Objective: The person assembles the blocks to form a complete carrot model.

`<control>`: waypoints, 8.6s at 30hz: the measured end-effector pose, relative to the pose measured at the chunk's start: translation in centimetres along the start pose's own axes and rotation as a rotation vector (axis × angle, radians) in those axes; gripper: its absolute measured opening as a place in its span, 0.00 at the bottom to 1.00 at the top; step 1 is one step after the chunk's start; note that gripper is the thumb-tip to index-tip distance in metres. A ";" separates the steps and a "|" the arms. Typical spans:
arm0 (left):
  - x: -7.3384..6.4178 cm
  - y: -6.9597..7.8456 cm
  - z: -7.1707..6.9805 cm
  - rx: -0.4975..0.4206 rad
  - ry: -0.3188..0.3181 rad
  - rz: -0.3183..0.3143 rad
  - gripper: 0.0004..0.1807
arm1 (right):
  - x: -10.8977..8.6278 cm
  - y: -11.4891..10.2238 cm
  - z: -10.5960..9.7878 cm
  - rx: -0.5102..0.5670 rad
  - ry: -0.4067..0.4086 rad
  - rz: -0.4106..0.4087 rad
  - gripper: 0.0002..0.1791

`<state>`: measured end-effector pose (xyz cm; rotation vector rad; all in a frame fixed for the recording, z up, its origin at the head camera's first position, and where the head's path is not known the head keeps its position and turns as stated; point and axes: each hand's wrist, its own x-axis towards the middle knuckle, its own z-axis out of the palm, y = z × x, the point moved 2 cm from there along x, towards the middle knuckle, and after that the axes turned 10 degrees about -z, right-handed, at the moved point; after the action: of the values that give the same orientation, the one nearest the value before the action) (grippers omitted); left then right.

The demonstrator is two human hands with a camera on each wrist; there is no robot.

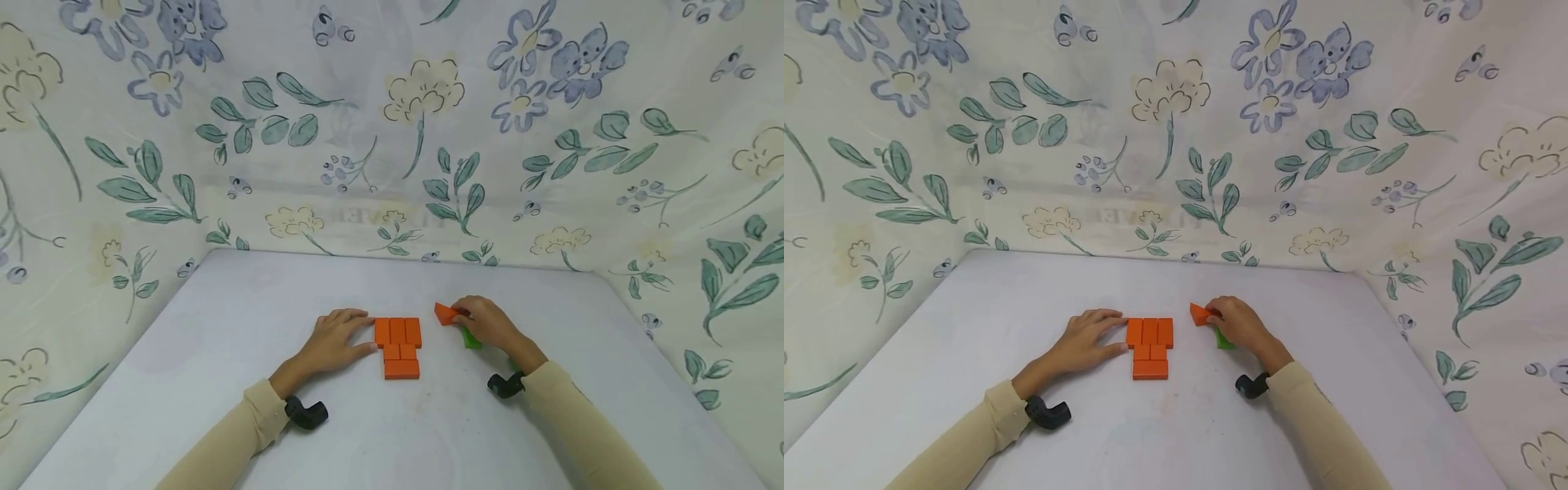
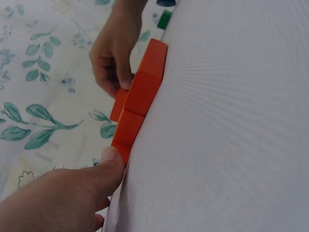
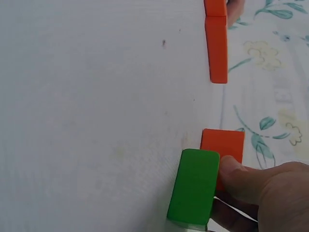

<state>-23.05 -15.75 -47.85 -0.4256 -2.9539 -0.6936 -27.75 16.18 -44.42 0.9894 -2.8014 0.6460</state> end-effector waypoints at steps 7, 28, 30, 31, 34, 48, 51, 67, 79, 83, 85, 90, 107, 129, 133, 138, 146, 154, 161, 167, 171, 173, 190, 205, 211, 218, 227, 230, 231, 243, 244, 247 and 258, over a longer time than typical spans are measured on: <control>0.0 -0.1 0.3 0.005 -0.010 0.004 0.32 | -0.5 -0.3 -0.4 -0.011 0.080 -0.004 0.14; 0.0 0.0 -0.2 -0.009 -0.020 -0.007 0.32 | -2.6 -4.1 -2.6 -0.082 0.175 -0.137 0.12; -0.1 0.0 -0.2 -0.013 -0.020 -0.009 0.32 | -2.8 -4.8 -2.6 -0.074 0.171 -0.149 0.12; -0.1 0.0 -0.2 -0.014 -0.023 -0.012 0.32 | -3.0 -5.1 -2.6 -0.069 0.167 -0.158 0.12; -0.1 0.0 -0.2 -0.010 -0.031 -0.018 0.32 | -3.5 -6.1 -2.4 -0.040 0.153 -0.202 0.12; 0.1 -0.6 0.0 0.008 -0.003 0.006 0.33 | -4.8 -9.5 -0.7 0.067 0.111 -0.394 0.12; 0.2 -0.7 0.1 0.010 0.001 0.006 0.33 | -4.9 -10.1 -0.2 0.066 0.081 -0.407 0.11; 0.2 -0.4 0.2 0.018 -0.015 0.009 0.33 | -5.2 -10.9 2.2 0.019 -0.024 -0.419 0.11; 0.3 -0.4 0.1 0.014 -0.012 0.011 0.33 | -5.1 -10.7 2.8 0.019 0.003 -0.452 0.10; 0.3 -0.4 0.1 0.011 -0.014 0.005 0.33 | -5.1 -10.7 3.0 0.014 0.016 -0.460 0.10; 0.3 -0.4 0.1 0.009 -0.015 0.003 0.33 | -5.1 -10.6 3.0 0.014 0.024 -0.466 0.10; 0.3 -0.3 0.0 0.002 -0.013 0.003 0.33 | -5.1 -10.7 3.1 0.011 0.027 -0.461 0.10; 0.2 -0.1 -0.1 -0.004 -0.008 0.005 0.32 | -5.1 -10.6 3.0 0.019 -0.014 -0.424 0.13; 0.5 -0.3 0.1 -0.011 -0.020 0.010 0.33 | -5.0 -2.5 -2.2 0.038 -0.077 0.256 0.23; 0.4 -0.4 0.3 0.014 -0.021 0.006 0.33 | -5.1 -2.2 -0.8 0.018 -0.060 0.351 0.30; 0.2 -0.4 0.2 0.012 -0.014 -0.004 0.33 | -4.6 -2.5 -0.2 -0.005 -0.011 0.376 0.29; 0.0 -0.3 0.1 0.011 -0.011 0.000 0.33 | -4.5 -2.3 -0.4 0.007 0.005 0.360 0.25; 0.0 -0.2 0.1 0.005 -0.016 -0.003 0.33 | -4.6 -2.0 -0.8 0.031 0.008 0.340 0.22; 0.3 -0.4 0.2 0.009 -0.011 0.003 0.33 | -4.4 -1.9 -1.0 0.039 0.031 0.296 0.20; 0.2 -0.2 0.1 0.009 -0.016 0.003 0.33 | -3.8 -2.2 -1.7 0.044 0.046 0.221 0.17; 0.2 0.0 -0.1 0.010 -0.015 0.003 0.33 | -2.7 -2.4 -2.2 0.046 0.034 0.151 0.17; 0.3 0.0 -0.1 0.016 -0.011 0.002 0.32 | -1.8 -2.6 -2.4 0.066 0.014 0.136 0.17; 0.4 -0.3 0.3 0.013 -0.022 0.020 0.33 | 5.4 -5.3 -0.7 0.131 -0.105 0.051 0.18; 0.5 -0.5 0.5 0.024 -0.026 0.016 0.34 | 8.8 -5.1 2.4 0.182 -0.345 0.077 0.16; 0.6 -0.7 0.7 0.033 -0.016 0.015 0.33 | 8.7 -5.0 2.7 0.200 -0.361 0.089 0.15; 0.5 -0.8 0.4 0.047 -0.017 0.008 0.33 | 8.5 -4.9 2.8 0.211 -0.333 0.097 0.15; 0.4 -0.7 0.4 0.036 -0.031 0.005 0.33 | 8.3 -4.9 3.0 0.227 -0.327 0.096 0.16; 0.3 -0.6 0.3 0.035 -0.025 0.017 0.33 | 7.9 -5.1 2.5 0.203 -0.310 0.069 0.17; 0.3 -0.6 0.3 0.036 -0.023 0.019 0.33 | 7.7 -5.2 2.2 0.183 -0.295 0.047 0.17; 0.2 -1.2 -0.8 0.052 0.004 0.001 0.33 | 1.1 -0.8 -4.6 0.110 -0.010 0.107 0.14; 0.1 -1.3 -0.8 0.052 0.002 0.000 0.33 | 0.4 -0.1 -4.6 0.114 -0.010 0.133 0.14; -0.2 -1.5 -0.8 0.040 -0.007 -0.003 0.33 | -1.3 1.8 -4.1 0.134 -0.013 0.210 0.17; -0.2 -1.1 -0.3 0.013 0.003 0.009 0.33 | -2.6 3.1 -2.1 0.132 0.006 0.351 0.27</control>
<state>-23.13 -16.85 -48.06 -0.4362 -2.9504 -0.6728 -27.73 20.75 -44.25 0.5095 -2.9858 0.8793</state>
